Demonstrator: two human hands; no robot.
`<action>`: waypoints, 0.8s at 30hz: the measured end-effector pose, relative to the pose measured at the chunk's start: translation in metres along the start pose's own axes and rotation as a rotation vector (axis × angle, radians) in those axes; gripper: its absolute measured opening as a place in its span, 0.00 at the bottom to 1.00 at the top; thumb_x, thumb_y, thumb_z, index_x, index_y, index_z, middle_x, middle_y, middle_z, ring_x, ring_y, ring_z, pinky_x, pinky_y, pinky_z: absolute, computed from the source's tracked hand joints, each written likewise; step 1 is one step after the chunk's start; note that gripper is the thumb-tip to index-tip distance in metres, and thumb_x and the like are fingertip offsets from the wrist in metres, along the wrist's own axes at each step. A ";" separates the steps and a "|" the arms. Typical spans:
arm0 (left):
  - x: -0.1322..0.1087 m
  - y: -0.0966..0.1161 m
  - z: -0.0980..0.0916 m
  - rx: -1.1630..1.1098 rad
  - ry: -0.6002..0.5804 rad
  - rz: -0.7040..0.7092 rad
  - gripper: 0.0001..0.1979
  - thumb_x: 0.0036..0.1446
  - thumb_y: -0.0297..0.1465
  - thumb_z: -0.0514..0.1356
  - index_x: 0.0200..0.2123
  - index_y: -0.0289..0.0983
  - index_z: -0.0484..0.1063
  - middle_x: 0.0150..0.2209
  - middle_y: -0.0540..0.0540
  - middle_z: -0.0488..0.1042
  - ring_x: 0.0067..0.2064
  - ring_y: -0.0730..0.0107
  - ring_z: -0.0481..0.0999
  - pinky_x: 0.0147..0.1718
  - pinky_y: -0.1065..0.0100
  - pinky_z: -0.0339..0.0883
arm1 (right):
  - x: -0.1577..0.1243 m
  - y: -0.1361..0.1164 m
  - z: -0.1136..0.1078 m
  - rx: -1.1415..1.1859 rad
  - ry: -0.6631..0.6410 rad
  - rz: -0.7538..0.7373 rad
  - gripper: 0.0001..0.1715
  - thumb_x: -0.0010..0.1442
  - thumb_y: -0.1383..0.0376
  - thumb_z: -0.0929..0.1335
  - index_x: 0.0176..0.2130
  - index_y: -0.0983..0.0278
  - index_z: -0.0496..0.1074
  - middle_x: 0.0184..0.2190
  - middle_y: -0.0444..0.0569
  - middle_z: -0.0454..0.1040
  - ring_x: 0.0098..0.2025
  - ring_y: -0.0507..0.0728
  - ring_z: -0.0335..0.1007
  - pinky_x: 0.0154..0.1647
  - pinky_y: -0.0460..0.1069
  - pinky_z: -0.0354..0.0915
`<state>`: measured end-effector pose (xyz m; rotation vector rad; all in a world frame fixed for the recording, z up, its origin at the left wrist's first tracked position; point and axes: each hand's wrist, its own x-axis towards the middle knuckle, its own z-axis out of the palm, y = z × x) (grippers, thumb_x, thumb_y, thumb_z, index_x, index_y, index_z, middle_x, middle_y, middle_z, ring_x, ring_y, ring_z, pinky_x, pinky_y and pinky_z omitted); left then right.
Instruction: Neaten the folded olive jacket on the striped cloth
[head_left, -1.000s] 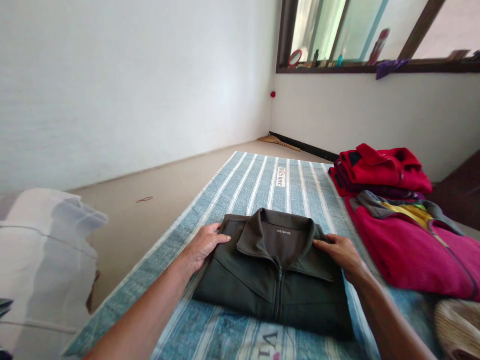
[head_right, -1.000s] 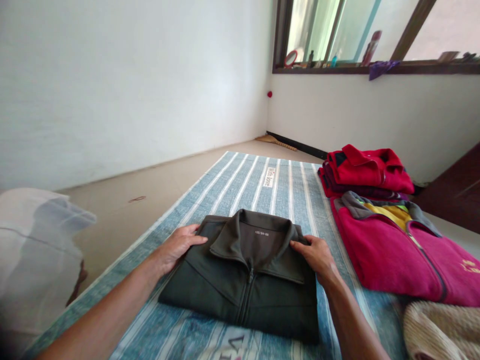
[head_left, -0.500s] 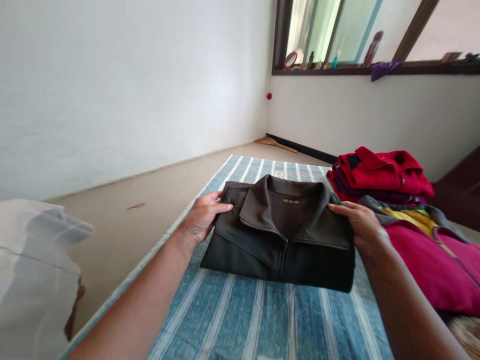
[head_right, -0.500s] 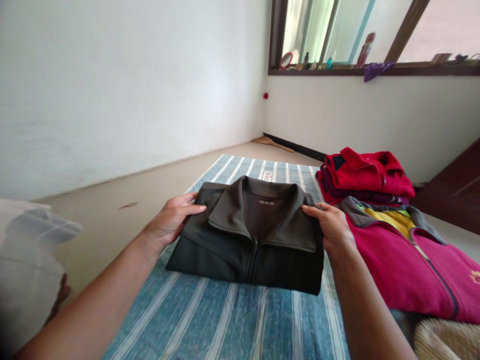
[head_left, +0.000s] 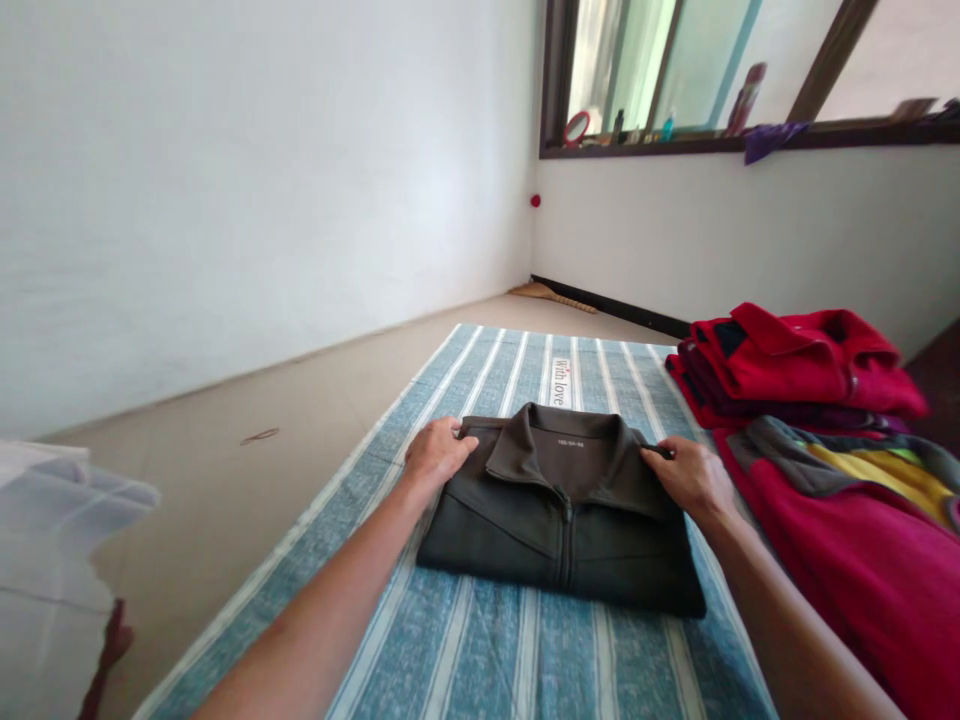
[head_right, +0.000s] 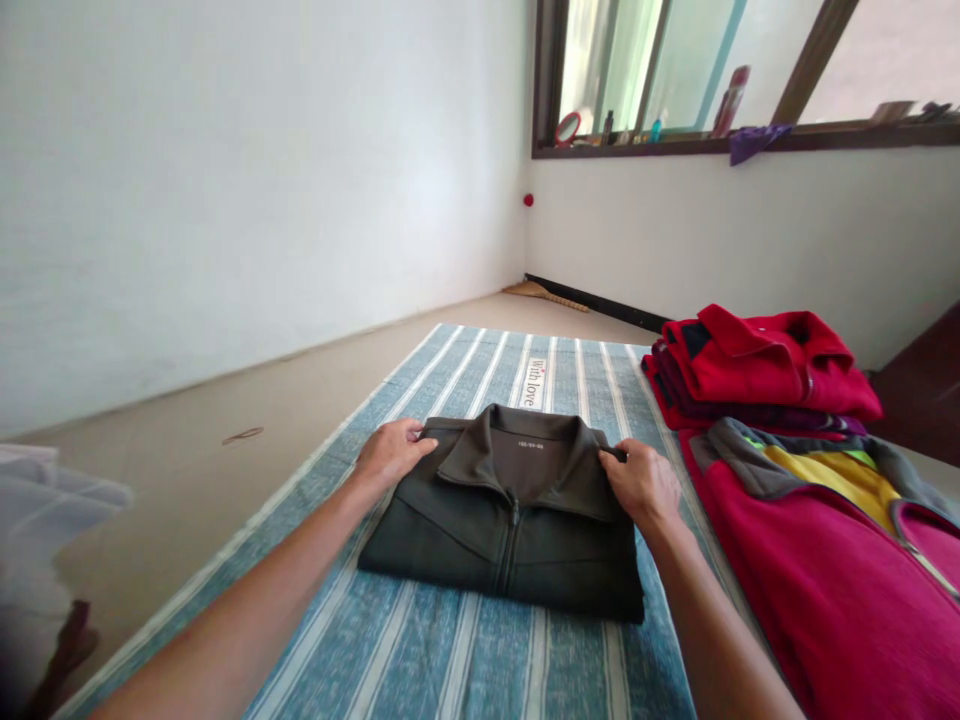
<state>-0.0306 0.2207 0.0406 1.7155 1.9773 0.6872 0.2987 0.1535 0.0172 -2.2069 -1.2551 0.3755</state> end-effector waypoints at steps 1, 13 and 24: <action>0.001 0.004 0.000 0.119 -0.003 -0.002 0.15 0.46 0.35 0.63 0.39 0.38 0.76 0.39 0.43 0.79 0.43 0.57 0.76 0.37 0.68 0.64 | 0.000 -0.003 -0.002 -0.105 0.009 -0.043 0.17 0.49 0.52 0.67 0.34 0.59 0.78 0.30 0.52 0.76 0.36 0.62 0.70 0.28 0.49 0.56; 0.016 -0.001 0.005 0.075 0.089 0.112 0.06 0.44 0.32 0.60 0.27 0.36 0.75 0.27 0.48 0.75 0.32 0.65 0.73 0.29 0.70 0.61 | 0.016 -0.002 0.013 0.588 -0.087 -0.006 0.21 0.42 0.53 0.69 0.31 0.66 0.75 0.23 0.47 0.74 0.25 0.55 0.68 0.23 0.46 0.59; 0.016 -0.017 0.014 -0.445 -0.037 0.036 0.11 0.36 0.33 0.63 0.27 0.36 0.73 0.24 0.50 0.75 0.28 0.65 0.74 0.29 0.68 0.65 | 0.027 0.007 0.030 0.394 -0.012 -0.040 0.17 0.42 0.54 0.68 0.29 0.63 0.76 0.21 0.46 0.74 0.25 0.55 0.68 0.23 0.46 0.57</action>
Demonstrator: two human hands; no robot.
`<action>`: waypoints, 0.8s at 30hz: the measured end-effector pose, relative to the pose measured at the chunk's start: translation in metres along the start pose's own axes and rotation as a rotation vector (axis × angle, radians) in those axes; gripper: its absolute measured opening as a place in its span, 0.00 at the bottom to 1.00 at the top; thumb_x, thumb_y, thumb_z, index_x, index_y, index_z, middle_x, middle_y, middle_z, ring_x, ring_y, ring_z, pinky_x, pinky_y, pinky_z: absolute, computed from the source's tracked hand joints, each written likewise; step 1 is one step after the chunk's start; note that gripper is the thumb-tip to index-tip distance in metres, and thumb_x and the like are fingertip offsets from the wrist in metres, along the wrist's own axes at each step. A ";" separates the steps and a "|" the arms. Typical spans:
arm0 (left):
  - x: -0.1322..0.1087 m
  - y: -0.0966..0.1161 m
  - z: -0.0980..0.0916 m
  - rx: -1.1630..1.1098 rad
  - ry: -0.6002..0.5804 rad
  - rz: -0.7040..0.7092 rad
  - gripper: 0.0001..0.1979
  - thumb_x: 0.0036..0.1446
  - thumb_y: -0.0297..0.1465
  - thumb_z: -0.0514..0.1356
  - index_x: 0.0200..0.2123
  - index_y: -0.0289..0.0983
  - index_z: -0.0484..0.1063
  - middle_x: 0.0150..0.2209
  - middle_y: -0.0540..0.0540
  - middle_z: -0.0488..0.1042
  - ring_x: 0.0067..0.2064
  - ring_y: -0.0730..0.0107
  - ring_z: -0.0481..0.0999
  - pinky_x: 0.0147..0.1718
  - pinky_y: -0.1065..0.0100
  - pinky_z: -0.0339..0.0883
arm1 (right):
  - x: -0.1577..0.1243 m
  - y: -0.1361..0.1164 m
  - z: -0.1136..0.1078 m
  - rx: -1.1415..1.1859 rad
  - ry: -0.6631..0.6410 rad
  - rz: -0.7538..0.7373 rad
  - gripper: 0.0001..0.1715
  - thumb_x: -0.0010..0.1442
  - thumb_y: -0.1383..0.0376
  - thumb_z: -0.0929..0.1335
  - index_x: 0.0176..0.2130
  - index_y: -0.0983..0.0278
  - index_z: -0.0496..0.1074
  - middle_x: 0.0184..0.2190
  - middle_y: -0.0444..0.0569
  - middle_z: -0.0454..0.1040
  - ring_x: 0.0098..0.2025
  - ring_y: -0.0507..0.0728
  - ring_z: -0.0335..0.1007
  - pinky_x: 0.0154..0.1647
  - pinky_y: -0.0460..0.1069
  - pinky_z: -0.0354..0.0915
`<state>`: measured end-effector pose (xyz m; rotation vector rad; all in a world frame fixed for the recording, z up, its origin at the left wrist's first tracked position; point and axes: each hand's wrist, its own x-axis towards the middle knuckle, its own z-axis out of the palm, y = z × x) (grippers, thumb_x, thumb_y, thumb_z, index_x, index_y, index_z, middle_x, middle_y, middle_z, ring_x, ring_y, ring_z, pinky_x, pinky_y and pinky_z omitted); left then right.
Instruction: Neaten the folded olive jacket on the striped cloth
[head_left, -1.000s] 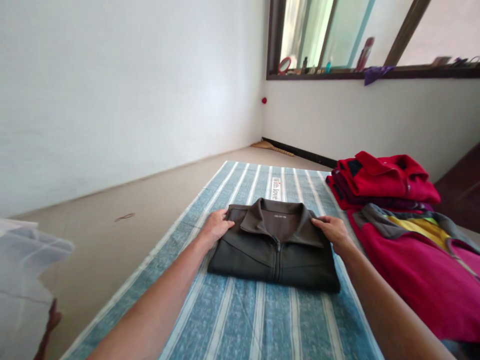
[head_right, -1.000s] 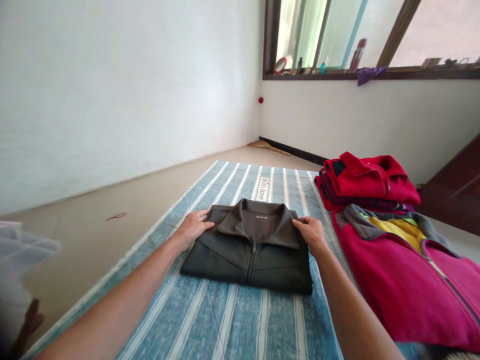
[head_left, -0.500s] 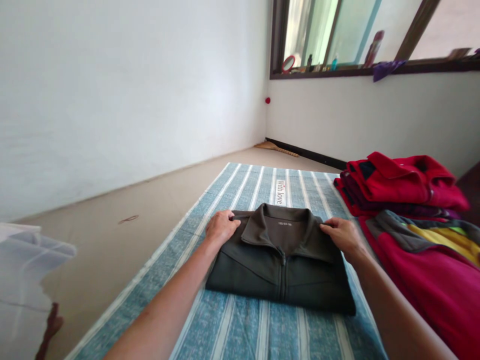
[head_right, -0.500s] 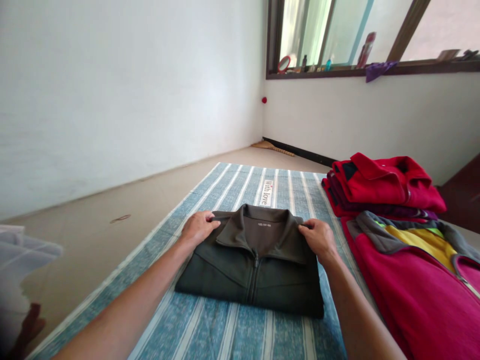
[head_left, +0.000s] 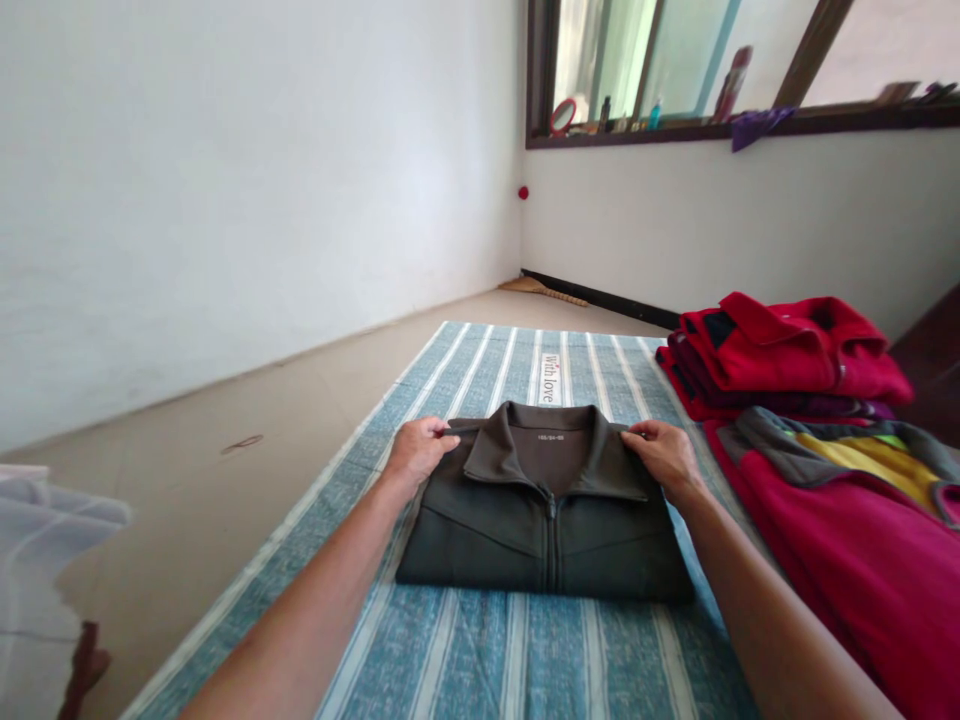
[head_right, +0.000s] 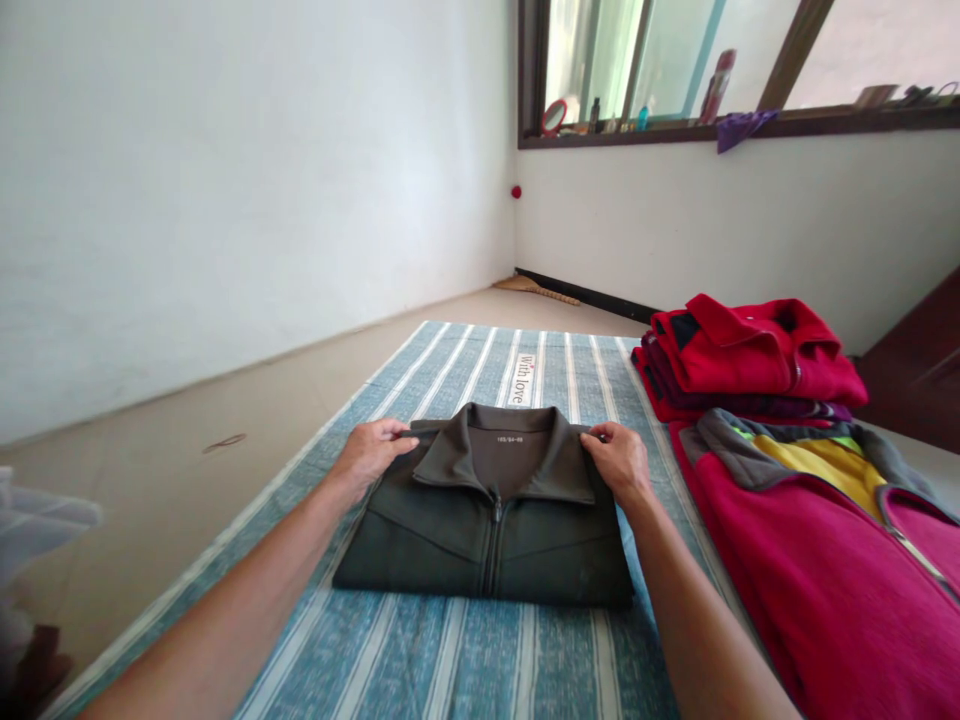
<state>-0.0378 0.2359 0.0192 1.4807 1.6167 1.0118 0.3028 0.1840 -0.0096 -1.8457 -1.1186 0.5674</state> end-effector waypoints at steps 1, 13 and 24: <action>0.000 -0.001 0.000 -0.009 0.006 -0.007 0.12 0.36 0.33 0.64 0.28 0.36 0.73 0.24 0.50 0.76 0.29 0.65 0.75 0.29 0.68 0.66 | -0.002 0.000 -0.001 0.041 -0.011 -0.002 0.20 0.43 0.52 0.68 0.31 0.64 0.76 0.22 0.46 0.74 0.25 0.55 0.68 0.23 0.46 0.58; -0.014 -0.014 -0.003 0.139 0.121 -0.021 0.12 0.38 0.36 0.64 0.28 0.36 0.74 0.26 0.47 0.76 0.31 0.61 0.76 0.32 0.66 0.67 | -0.008 0.002 0.003 -0.138 0.120 -0.168 0.19 0.47 0.55 0.65 0.35 0.62 0.75 0.26 0.47 0.76 0.31 0.57 0.71 0.34 0.49 0.61; -0.079 0.002 -0.024 0.121 0.022 -0.078 0.18 0.43 0.45 0.62 0.29 0.36 0.75 0.26 0.48 0.77 0.30 0.64 0.74 0.27 0.69 0.63 | -0.016 -0.007 -0.013 -0.309 0.155 -0.161 0.24 0.52 0.54 0.64 0.43 0.65 0.73 0.35 0.53 0.76 0.36 0.59 0.72 0.36 0.50 0.63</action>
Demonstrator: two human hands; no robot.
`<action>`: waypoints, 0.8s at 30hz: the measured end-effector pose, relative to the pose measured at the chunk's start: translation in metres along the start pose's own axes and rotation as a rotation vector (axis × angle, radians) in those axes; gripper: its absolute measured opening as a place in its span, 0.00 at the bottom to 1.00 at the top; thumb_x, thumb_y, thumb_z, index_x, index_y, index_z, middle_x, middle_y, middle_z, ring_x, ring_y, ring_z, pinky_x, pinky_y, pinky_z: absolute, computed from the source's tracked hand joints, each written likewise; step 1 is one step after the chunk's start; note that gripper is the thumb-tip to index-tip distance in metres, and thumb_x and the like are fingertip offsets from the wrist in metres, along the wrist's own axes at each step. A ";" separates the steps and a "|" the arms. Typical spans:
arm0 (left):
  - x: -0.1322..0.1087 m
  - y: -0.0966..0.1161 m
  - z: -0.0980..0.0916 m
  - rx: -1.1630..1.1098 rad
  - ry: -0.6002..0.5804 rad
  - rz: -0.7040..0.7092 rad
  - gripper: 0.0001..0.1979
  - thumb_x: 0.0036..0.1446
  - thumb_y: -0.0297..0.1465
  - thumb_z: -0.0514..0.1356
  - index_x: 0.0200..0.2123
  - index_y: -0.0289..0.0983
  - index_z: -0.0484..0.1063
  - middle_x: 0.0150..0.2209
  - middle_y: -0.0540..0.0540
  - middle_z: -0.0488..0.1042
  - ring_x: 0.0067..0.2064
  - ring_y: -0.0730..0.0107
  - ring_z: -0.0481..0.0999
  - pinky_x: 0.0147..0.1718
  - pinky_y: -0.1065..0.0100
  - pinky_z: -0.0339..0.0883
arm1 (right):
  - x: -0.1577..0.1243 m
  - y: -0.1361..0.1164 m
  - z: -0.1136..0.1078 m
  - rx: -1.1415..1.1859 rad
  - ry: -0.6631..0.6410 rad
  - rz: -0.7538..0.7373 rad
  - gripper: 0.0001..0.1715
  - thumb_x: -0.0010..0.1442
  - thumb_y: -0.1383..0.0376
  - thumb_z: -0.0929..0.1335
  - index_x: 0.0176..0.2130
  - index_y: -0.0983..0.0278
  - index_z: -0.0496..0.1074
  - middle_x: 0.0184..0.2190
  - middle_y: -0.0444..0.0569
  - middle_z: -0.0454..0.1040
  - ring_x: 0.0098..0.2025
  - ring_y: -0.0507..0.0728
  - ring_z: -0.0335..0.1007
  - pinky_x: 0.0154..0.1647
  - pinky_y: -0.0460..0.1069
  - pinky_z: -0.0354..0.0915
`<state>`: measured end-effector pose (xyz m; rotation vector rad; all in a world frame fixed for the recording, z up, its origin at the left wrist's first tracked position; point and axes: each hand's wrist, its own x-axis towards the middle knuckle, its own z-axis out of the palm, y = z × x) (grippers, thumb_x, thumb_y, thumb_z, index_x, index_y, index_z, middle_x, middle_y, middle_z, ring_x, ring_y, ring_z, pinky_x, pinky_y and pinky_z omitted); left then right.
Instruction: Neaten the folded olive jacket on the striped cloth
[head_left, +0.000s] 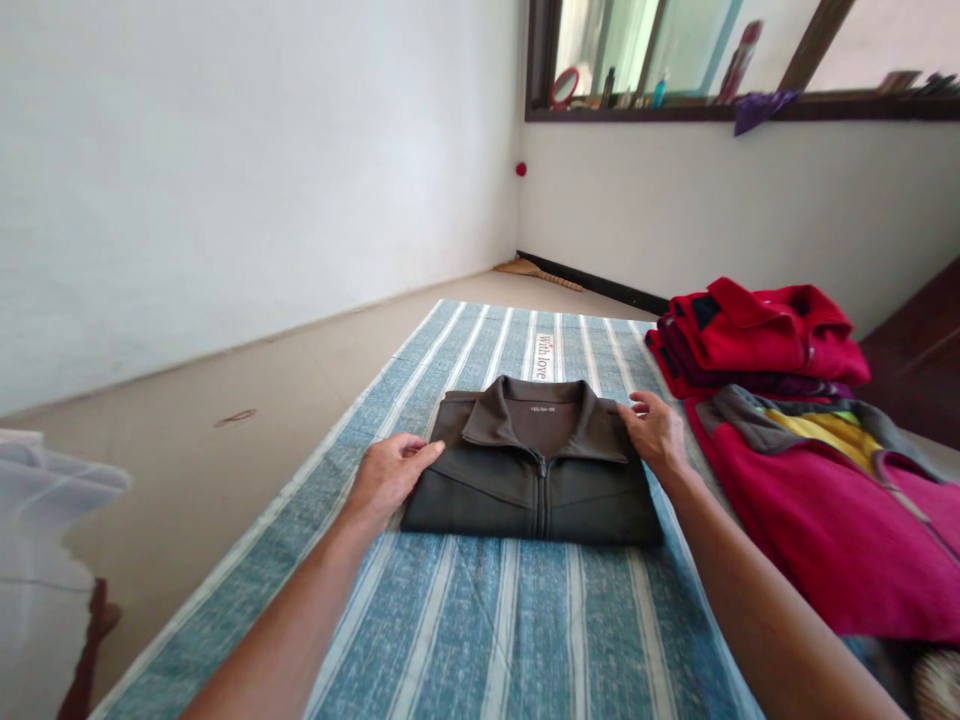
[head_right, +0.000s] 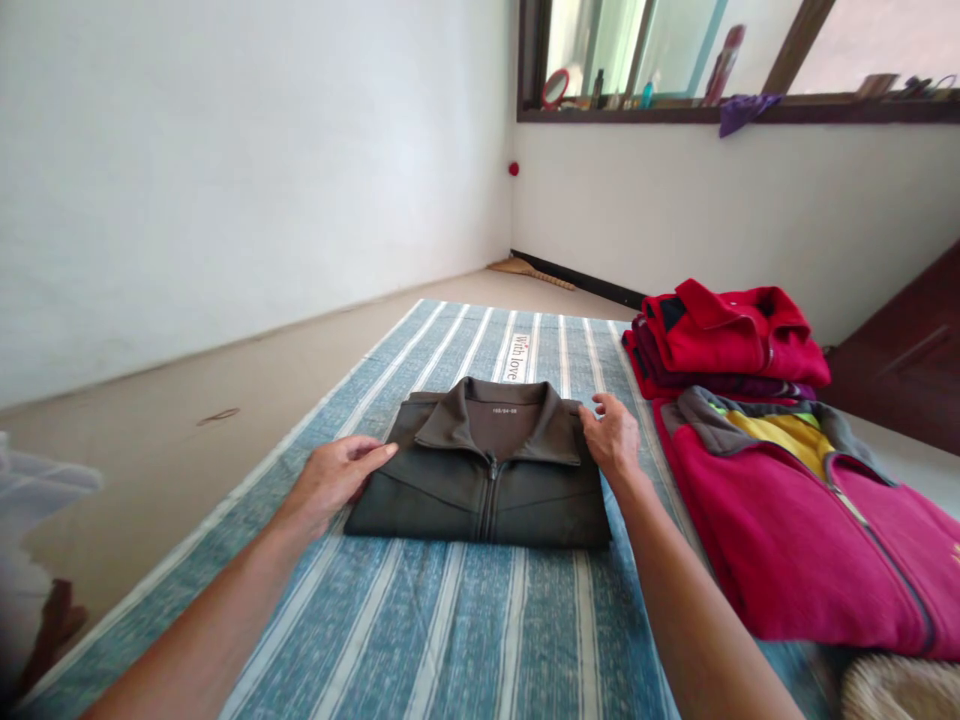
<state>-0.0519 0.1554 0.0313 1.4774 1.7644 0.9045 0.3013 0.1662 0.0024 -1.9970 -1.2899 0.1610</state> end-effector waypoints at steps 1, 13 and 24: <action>-0.005 0.000 -0.002 -0.001 -0.019 -0.007 0.18 0.43 0.46 0.62 0.29 0.36 0.76 0.25 0.48 0.77 0.29 0.65 0.74 0.26 0.69 0.63 | -0.006 0.000 -0.007 0.012 0.004 0.021 0.24 0.52 0.53 0.64 0.43 0.65 0.73 0.34 0.53 0.76 0.36 0.59 0.72 0.36 0.50 0.63; -0.028 -0.015 -0.006 0.071 -0.043 0.030 0.11 0.41 0.39 0.60 0.17 0.38 0.68 0.15 0.54 0.64 0.20 0.72 0.62 0.20 0.72 0.52 | -0.086 0.026 -0.035 0.247 -0.245 0.189 0.28 0.48 0.48 0.66 0.41 0.65 0.73 0.28 0.47 0.76 0.30 0.57 0.72 0.27 0.48 0.61; -0.030 -0.019 -0.009 0.076 -0.033 0.019 0.09 0.44 0.38 0.60 0.23 0.37 0.69 0.20 0.52 0.69 0.26 0.67 0.71 0.26 0.69 0.63 | -0.084 0.021 -0.036 0.130 -0.231 0.189 0.25 0.48 0.50 0.67 0.39 0.64 0.75 0.27 0.47 0.77 0.31 0.59 0.73 0.29 0.49 0.61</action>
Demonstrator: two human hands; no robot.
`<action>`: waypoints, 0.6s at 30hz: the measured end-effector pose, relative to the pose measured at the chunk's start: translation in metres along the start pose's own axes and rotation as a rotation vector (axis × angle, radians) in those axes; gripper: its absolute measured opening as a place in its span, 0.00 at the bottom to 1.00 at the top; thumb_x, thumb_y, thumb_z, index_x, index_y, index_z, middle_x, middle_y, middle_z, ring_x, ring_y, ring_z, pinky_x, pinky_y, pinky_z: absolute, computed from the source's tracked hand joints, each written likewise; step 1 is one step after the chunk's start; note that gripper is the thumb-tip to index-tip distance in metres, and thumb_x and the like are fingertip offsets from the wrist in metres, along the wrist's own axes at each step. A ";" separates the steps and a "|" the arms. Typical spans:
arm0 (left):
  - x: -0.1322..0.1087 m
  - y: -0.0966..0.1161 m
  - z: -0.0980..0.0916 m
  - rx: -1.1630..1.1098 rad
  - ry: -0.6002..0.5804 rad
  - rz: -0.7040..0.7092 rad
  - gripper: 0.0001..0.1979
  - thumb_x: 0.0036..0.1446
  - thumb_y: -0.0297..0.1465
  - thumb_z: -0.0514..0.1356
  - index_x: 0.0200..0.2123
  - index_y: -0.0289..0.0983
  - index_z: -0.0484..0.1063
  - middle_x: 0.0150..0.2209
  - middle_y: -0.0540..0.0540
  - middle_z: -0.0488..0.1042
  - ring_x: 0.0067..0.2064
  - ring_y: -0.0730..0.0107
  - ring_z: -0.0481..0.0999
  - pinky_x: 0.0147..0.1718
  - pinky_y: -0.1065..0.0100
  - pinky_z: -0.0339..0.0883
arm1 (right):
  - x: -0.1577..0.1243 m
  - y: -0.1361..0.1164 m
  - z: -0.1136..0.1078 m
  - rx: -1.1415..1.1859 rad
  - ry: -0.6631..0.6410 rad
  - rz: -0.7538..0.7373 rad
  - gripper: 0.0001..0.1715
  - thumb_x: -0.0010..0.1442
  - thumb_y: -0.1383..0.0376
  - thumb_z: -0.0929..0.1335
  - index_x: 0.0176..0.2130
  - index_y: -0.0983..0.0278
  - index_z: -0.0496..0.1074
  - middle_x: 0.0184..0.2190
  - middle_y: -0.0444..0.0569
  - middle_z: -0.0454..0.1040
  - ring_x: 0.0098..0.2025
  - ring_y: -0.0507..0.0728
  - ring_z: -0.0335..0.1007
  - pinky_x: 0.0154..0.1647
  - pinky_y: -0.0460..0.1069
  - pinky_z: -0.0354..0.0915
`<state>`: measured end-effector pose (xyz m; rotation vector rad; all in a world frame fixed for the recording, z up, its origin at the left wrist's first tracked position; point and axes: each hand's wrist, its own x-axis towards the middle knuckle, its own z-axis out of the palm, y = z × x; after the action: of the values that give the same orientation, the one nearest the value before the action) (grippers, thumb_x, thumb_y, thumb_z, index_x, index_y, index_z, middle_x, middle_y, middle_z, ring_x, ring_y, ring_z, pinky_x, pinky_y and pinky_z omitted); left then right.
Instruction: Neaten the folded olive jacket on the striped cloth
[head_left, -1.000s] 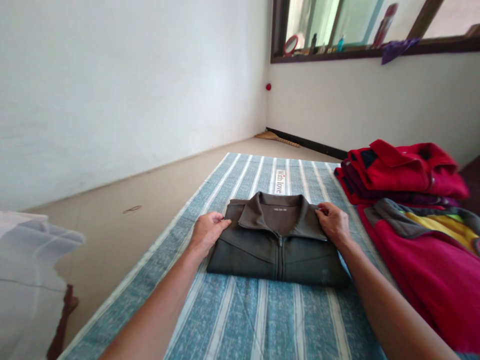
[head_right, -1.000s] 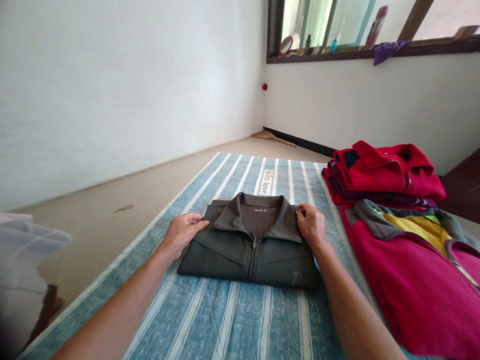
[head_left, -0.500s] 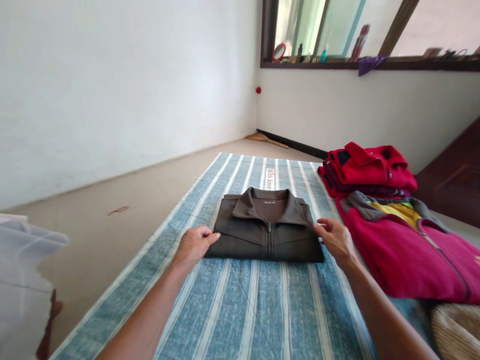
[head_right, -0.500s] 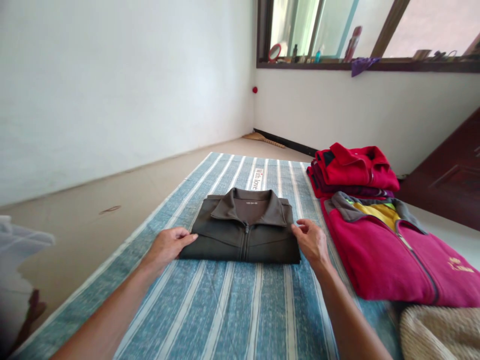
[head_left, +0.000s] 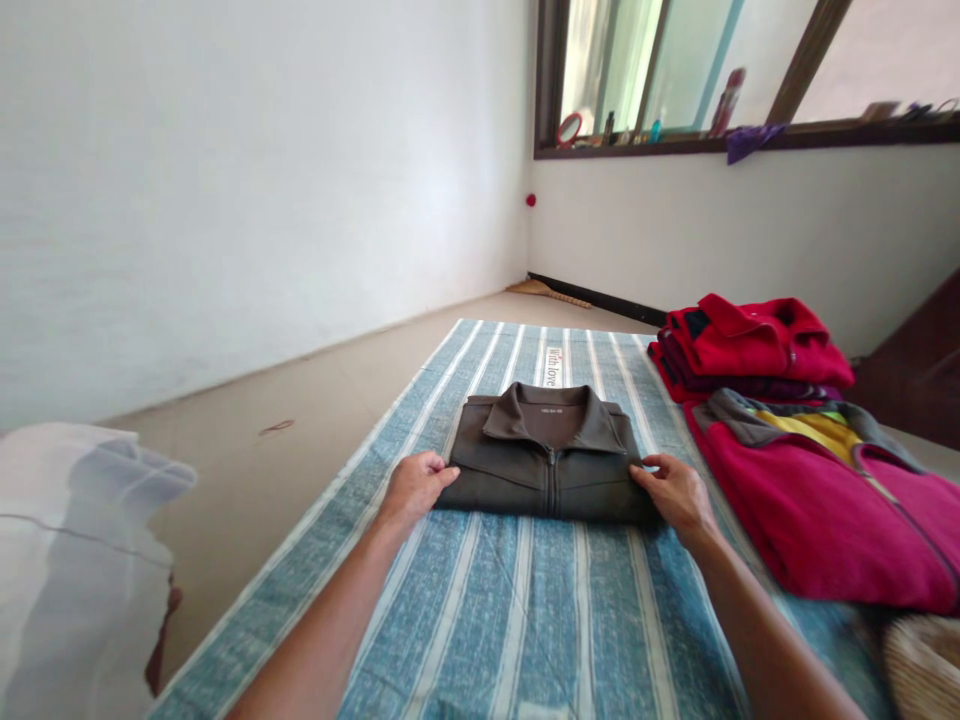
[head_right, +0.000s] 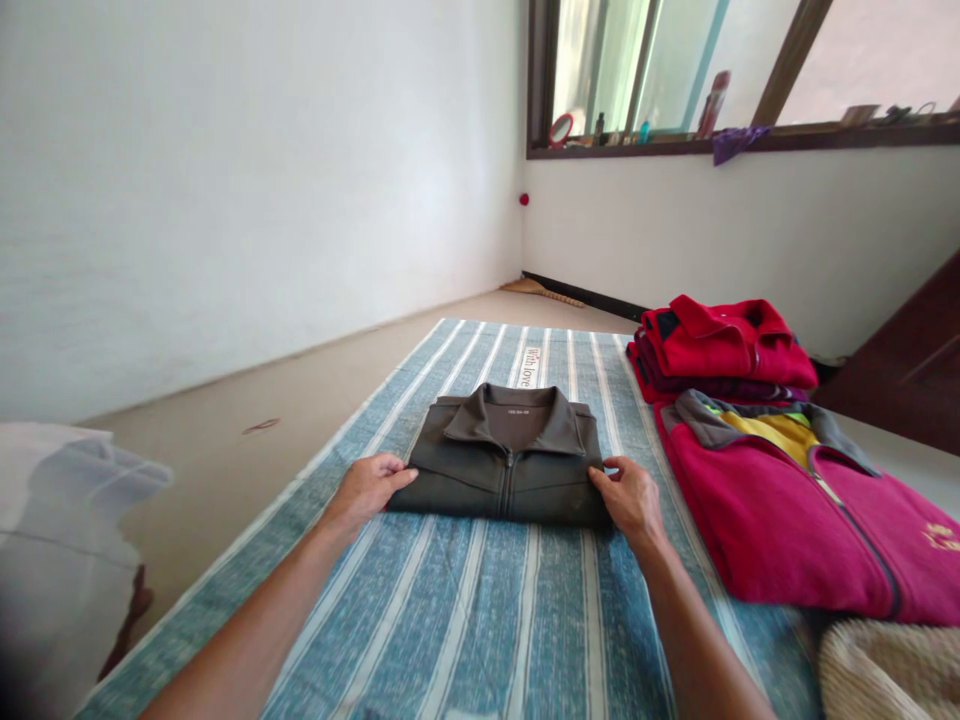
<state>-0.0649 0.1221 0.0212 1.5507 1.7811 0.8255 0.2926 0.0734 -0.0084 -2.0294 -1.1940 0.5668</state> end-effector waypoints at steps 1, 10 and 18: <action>-0.004 -0.001 -0.001 0.018 0.027 0.014 0.10 0.44 0.38 0.61 0.26 0.37 0.70 0.24 0.50 0.72 0.29 0.65 0.73 0.29 0.68 0.66 | -0.001 0.000 0.000 0.004 0.002 0.007 0.25 0.47 0.49 0.67 0.39 0.64 0.75 0.27 0.47 0.77 0.31 0.59 0.73 0.30 0.49 0.61; -0.033 -0.002 0.021 0.276 0.150 0.485 0.26 0.48 0.40 0.63 0.50 0.38 0.69 0.57 0.38 0.65 0.59 0.51 0.63 0.58 0.52 0.57 | -0.004 0.004 0.007 -0.040 0.075 -0.007 0.26 0.47 0.48 0.66 0.38 0.62 0.75 0.28 0.48 0.78 0.33 0.61 0.73 0.31 0.50 0.60; -0.020 -0.013 0.011 0.201 -0.069 0.451 0.28 0.45 0.39 0.65 0.52 0.41 0.70 0.61 0.40 0.60 0.61 0.53 0.61 0.60 0.52 0.53 | -0.018 0.004 0.004 -0.162 0.131 -0.069 0.26 0.53 0.48 0.63 0.42 0.63 0.73 0.35 0.52 0.76 0.38 0.62 0.71 0.34 0.53 0.62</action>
<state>-0.0617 0.1011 0.0048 2.1342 1.5212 0.8008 0.2839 0.0574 -0.0139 -2.1154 -1.2595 0.3076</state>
